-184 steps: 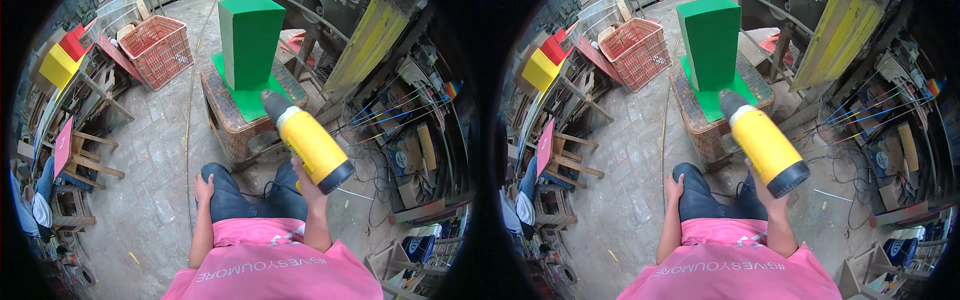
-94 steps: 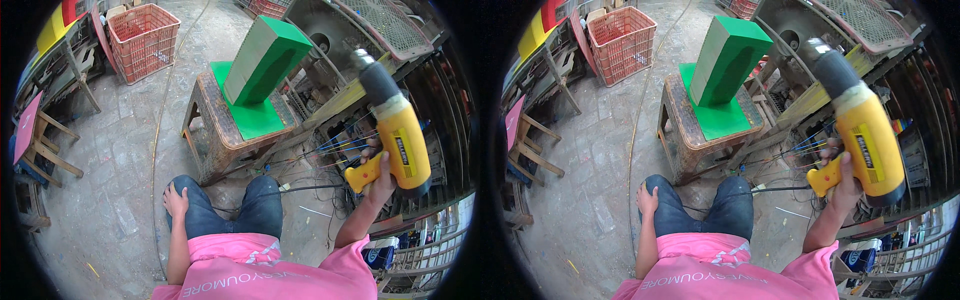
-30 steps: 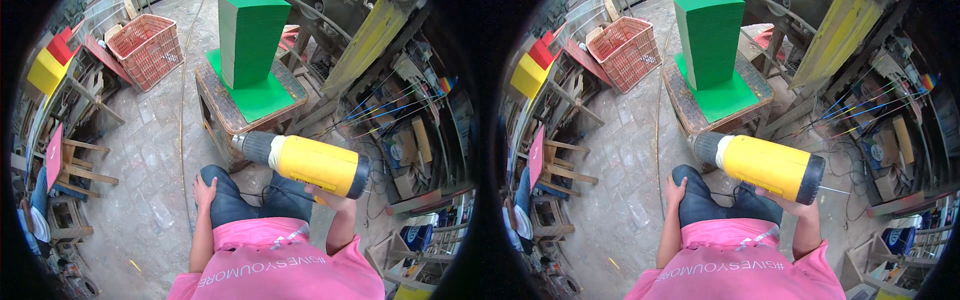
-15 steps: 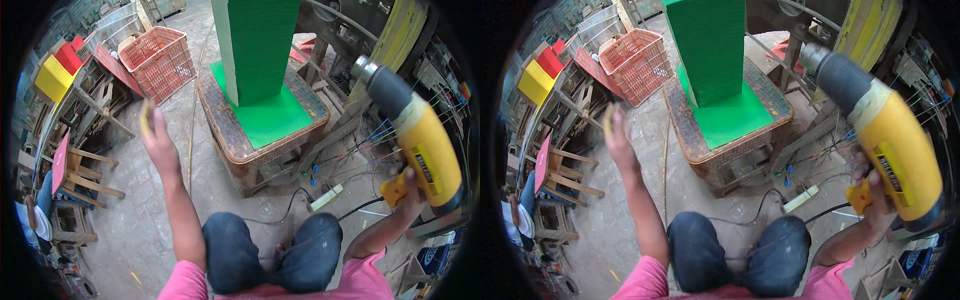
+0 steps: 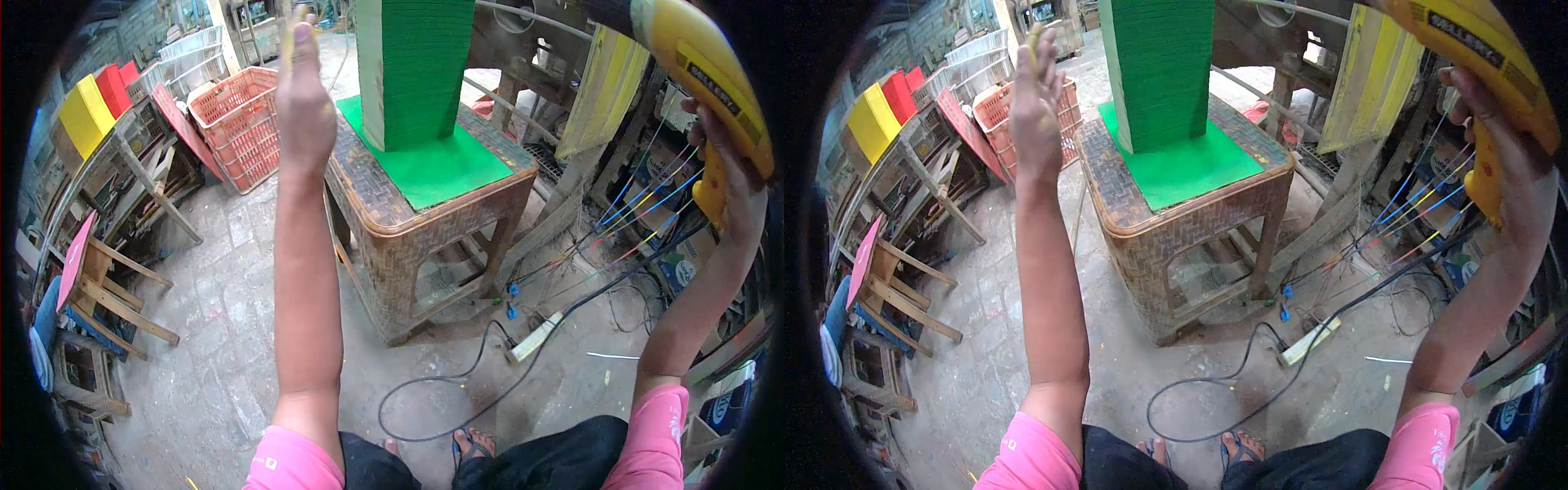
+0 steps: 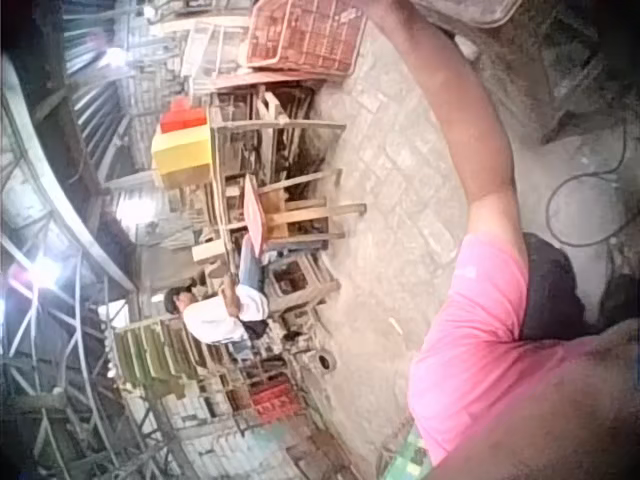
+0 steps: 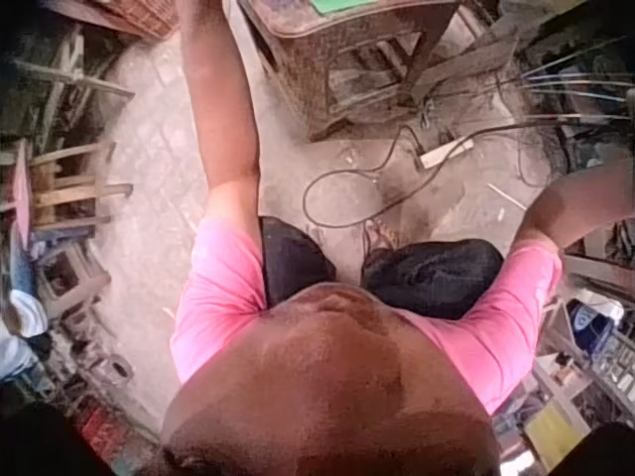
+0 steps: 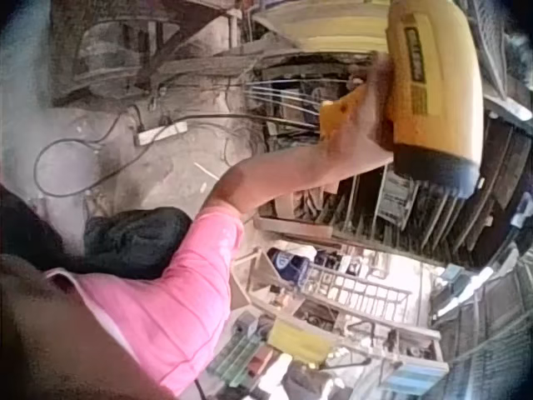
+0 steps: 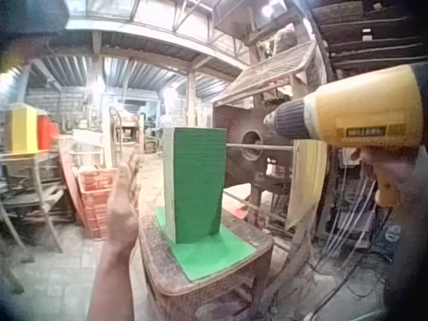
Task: The person uses a yellow heat gun to apply heat to a green plastic block and a pink plastic sheet. They move the heat gun back and forth over the surfaces of the objects, which are placed on a wooden stool and a table in a workshop environment.
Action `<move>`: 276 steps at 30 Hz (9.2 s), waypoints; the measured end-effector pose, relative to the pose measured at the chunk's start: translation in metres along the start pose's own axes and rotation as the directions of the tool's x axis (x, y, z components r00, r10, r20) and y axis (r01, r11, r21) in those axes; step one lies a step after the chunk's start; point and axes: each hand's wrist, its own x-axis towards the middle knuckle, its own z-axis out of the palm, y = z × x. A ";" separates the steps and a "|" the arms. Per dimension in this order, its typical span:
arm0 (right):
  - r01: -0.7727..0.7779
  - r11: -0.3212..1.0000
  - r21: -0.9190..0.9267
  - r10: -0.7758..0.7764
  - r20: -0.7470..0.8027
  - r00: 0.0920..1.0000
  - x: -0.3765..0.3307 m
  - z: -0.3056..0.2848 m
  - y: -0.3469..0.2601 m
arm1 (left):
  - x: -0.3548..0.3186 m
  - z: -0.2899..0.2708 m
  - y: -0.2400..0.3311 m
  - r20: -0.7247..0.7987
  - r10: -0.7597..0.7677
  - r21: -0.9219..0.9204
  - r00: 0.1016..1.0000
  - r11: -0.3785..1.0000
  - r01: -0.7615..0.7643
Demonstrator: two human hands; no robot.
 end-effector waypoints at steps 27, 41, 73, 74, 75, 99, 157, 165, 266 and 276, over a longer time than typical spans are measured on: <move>-0.441 0.891 0.105 0.404 0.257 0.878 -0.106 -0.037 0.005 | -0.022 -0.005 -0.041 -0.006 -0.287 -0.166 0.958 0.945 0.282; -0.406 0.894 0.189 0.335 0.318 0.887 -0.102 -0.022 -0.001 | -0.030 -0.001 -0.067 -0.041 -0.376 -0.159 0.926 0.917 0.365; -0.524 0.782 0.338 0.385 0.400 0.832 -0.094 0.060 -0.018 | -0.037 -0.004 -0.060 0.049 -0.423 -0.130 0.905 0.896 0.425; -0.530 0.772 0.352 0.383 0.408 0.829 -0.094 0.061 -0.019 | -0.038 -0.002 -0.059 0.053 -0.423 -0.129 0.904 0.895 0.426; -0.530 0.780 0.334 0.386 0.409 0.827 -0.095 0.062 -0.020 | -0.038 -0.001 -0.058 0.056 -0.424 -0.129 0.904 0.895 0.428; -0.557 0.757 0.342 0.344 0.516 0.785 -0.098 0.048 -0.024 | -0.034 -0.010 -0.081 -0.050 -0.426 -0.092 0.903 0.903 0.420; -0.175 0.763 0.622 0.111 0.142 0.984 -0.071 0.054 -0.041 | -0.035 -0.009 -0.059 0.040 -0.428 -0.097 0.903 0.898 0.430; -0.302 0.791 0.532 0.118 0.351 0.929 -0.100 0.050 -0.032 | -0.031 -0.012 -0.053 0.041 -0.420 -0.158 0.907 0.893 0.421; -0.571 0.768 0.290 0.389 0.497 0.776 -0.101 0.043 -0.037 | -0.039 -0.002 -0.048 0.039 -0.500 -0.118 0.865 0.858 0.501; -0.554 0.757 0.346 0.409 0.410 0.815 -0.101 0.043 -0.021 | -0.034 -0.014 -0.072 0.032 -0.476 -0.076 0.879 0.876 0.477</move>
